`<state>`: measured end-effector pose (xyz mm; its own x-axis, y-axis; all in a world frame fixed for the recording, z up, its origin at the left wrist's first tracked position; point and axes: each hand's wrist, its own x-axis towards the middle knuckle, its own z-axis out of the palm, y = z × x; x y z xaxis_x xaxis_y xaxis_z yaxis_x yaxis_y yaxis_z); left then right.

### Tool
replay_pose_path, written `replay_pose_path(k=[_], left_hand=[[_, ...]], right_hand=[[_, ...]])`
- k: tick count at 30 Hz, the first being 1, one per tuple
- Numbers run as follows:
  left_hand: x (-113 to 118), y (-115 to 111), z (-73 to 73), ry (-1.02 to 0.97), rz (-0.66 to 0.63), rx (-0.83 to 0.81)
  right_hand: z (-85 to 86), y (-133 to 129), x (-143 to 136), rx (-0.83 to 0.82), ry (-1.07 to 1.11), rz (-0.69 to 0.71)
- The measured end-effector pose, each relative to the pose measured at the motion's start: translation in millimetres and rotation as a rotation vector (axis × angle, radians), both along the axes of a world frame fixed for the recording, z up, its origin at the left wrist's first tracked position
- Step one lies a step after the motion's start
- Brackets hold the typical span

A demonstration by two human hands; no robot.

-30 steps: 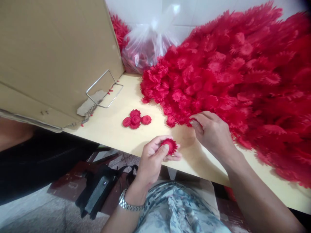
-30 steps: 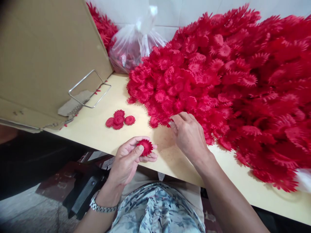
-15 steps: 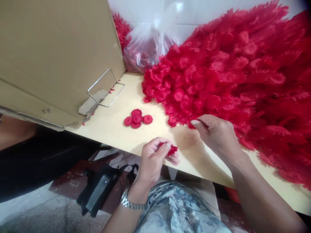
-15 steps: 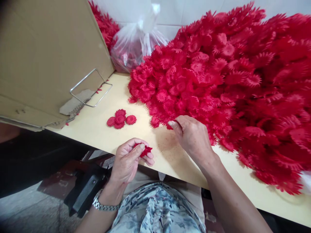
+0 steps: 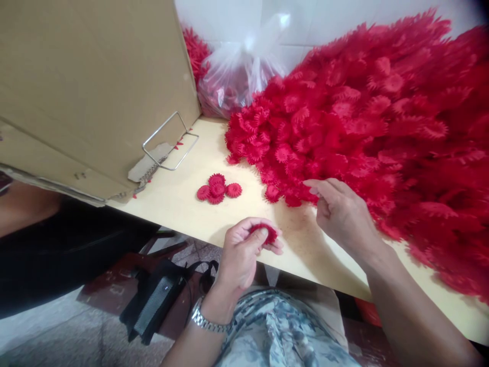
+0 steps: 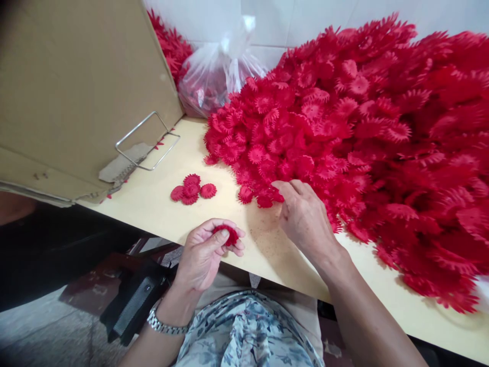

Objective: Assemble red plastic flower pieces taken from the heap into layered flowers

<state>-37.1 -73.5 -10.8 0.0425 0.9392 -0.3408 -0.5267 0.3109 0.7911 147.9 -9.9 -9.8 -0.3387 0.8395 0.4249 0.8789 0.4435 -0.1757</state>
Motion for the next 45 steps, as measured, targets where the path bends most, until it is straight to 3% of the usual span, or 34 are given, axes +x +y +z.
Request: replay_pose_path(k=[7,12,19,23,27,30,33,39,45], left_hand=[[4.2,-1.4,-4.7,-0.013,0.019,-0.036],[7.2,-3.5,-6.2,0.076,-0.014,-0.043],[8.4,-3.7,-7.8,0.218,0.006,-0.023],[6.4,-4.6,-7.5,0.170,-0.022,-0.057],[3.2,-3.6,-6.4,0.147,-0.039,-0.076],[1.7,-0.6,-2.9,0.082,-0.024,-0.061],[0.6,2.4,0.8,-0.030,-0.048,-0.040],[0.8,4.9,-2.2,-0.031,-0.043,-0.079],[6.4,3.9,-5.9,0.037,-0.060,-0.076]], right_hand=[[10.3,-10.8,-5.7,0.020,0.166,0.058],[21.5,-29.6,-22.6,-0.313,0.409,0.204],[21.9,-40.1,-42.3,-0.795,0.765,0.327],[22.5,-39.9,-43.0,-0.669,0.701,0.308],[18.1,-27.3,-31.9,-0.427,0.674,0.122],[9.7,-10.1,-17.9,-0.129,0.369,-0.043],[1.6,0.1,-6.6,0.007,0.114,-0.070],[7.4,-12.4,-6.1,-0.044,0.246,0.058],[22.7,-30.8,-27.6,-0.498,0.576,0.245]])
